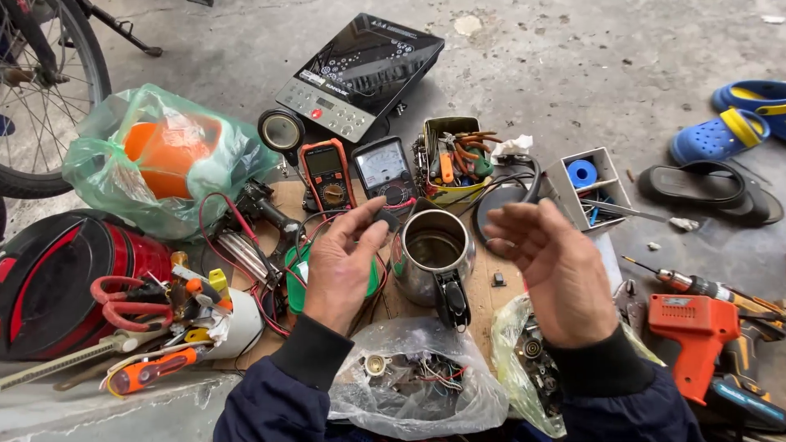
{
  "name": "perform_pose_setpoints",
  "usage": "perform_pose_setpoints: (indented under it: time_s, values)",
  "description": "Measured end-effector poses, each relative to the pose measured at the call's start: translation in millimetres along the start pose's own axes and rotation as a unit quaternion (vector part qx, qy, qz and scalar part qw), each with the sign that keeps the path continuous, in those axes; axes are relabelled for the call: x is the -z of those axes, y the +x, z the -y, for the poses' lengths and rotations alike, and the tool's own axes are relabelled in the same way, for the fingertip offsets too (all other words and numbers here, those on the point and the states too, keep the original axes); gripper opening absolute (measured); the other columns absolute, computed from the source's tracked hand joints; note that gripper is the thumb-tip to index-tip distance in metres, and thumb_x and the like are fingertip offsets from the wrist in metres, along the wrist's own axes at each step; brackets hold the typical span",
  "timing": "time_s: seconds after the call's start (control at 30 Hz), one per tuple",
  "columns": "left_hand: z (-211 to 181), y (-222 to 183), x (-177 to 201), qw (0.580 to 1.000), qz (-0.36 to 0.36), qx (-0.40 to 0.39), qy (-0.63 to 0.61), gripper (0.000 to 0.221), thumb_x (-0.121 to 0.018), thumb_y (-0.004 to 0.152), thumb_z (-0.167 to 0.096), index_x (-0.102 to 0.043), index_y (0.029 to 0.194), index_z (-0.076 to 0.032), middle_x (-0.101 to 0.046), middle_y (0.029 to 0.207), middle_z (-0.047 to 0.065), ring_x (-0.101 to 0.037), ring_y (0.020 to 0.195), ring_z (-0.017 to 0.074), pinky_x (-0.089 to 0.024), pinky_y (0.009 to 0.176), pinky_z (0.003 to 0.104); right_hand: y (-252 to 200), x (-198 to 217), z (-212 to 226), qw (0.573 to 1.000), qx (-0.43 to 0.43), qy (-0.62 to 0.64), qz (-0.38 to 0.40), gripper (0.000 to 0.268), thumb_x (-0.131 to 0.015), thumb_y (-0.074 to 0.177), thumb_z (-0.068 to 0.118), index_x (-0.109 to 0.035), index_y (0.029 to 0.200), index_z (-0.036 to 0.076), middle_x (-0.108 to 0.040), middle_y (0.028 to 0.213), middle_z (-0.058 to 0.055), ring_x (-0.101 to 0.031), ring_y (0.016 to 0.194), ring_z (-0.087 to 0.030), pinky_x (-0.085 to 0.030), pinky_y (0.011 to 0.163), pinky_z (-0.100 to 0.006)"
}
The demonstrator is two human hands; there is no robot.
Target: The person is searching through a bag of small electronic components to select a part for repair, then uses a power drill on the device.
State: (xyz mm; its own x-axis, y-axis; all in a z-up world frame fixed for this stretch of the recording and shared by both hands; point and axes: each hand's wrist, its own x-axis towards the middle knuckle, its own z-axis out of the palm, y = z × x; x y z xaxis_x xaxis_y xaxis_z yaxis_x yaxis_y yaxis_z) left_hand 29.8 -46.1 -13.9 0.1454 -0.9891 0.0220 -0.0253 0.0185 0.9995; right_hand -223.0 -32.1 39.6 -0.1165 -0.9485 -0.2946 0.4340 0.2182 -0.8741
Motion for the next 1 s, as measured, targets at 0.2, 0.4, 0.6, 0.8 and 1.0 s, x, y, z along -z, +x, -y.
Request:
perform_pose_setpoints:
  time_s: [0.2, 0.4, 0.6, 0.8, 1.0]
  values:
    - [20.5, 14.7, -13.6, 0.995, 0.004, 0.064, -0.08, 0.044, -0.089, 0.096, -0.018, -0.075, 0.133, 0.001, -0.078, 0.103, 0.014, -0.078, 0.089, 0.0137, -0.072, 0.083, 0.03, 31.5, 21.7, -12.2, 1.0, 0.005, 0.001, -0.003, 0.04, -0.053, 0.116, 0.035, -0.075, 0.126, 0.004, -0.082, 0.122, -0.019, -0.082, 0.11, -0.029, -0.065, 0.101, -0.039]
    - [4.5, 12.6, -29.7, 0.994, 0.048, 0.096, -0.01, 0.028, -0.086, 0.093, -0.021, -0.079, 0.118, -0.01, -0.083, 0.11, 0.002, -0.076, 0.098, 0.0096, -0.063, 0.092, 0.024, 27.3, 8.7, -4.9, 1.0, -0.011, 0.014, -0.025, 0.038, -0.059, 0.111, 0.034, -0.075, 0.114, 0.0, -0.082, 0.114, -0.023, -0.08, 0.1, -0.031, -0.063, 0.09, -0.037]
    - [5.5, 8.8, -31.7, 0.992, 0.084, 0.086, -0.037, 0.029, -0.082, 0.095, -0.017, -0.074, 0.121, -0.007, -0.082, 0.116, 0.006, -0.078, 0.105, 0.0128, -0.065, 0.098, 0.025, 27.5, 13.9, -4.9, 0.999, -0.005, 0.017, -0.027, 0.038, -0.059, 0.111, 0.034, -0.075, 0.114, 0.0, -0.082, 0.113, -0.022, -0.08, 0.098, -0.03, -0.065, 0.089, -0.037]
    - [15.2, 3.2, -28.1, 0.987, 0.09, 0.087, -0.098, 0.026, -0.075, 0.102, -0.014, -0.071, 0.125, -0.003, -0.079, 0.113, 0.011, -0.076, 0.101, 0.0164, -0.07, 0.093, 0.033, 21.5, 20.8, -0.1, 1.0, 0.011, 0.011, -0.017, 0.036, -0.059, 0.111, 0.035, -0.074, 0.113, 0.003, -0.083, 0.114, -0.021, -0.081, 0.098, -0.03, -0.063, 0.087, -0.035]
    - [-19.3, -11.2, -10.1, 0.966, 0.08, 0.193, -0.15, 0.04, -0.068, 0.104, -0.02, -0.07, 0.141, -0.004, -0.079, 0.118, 0.013, -0.083, 0.101, 0.0276, -0.069, 0.09, 0.035, 12.8, 43.5, 5.9, 0.999, 0.024, -0.01, -0.03, 0.037, -0.06, 0.111, 0.039, -0.075, 0.114, 0.005, -0.083, 0.114, -0.017, -0.081, 0.097, -0.026, -0.063, 0.085, -0.031]
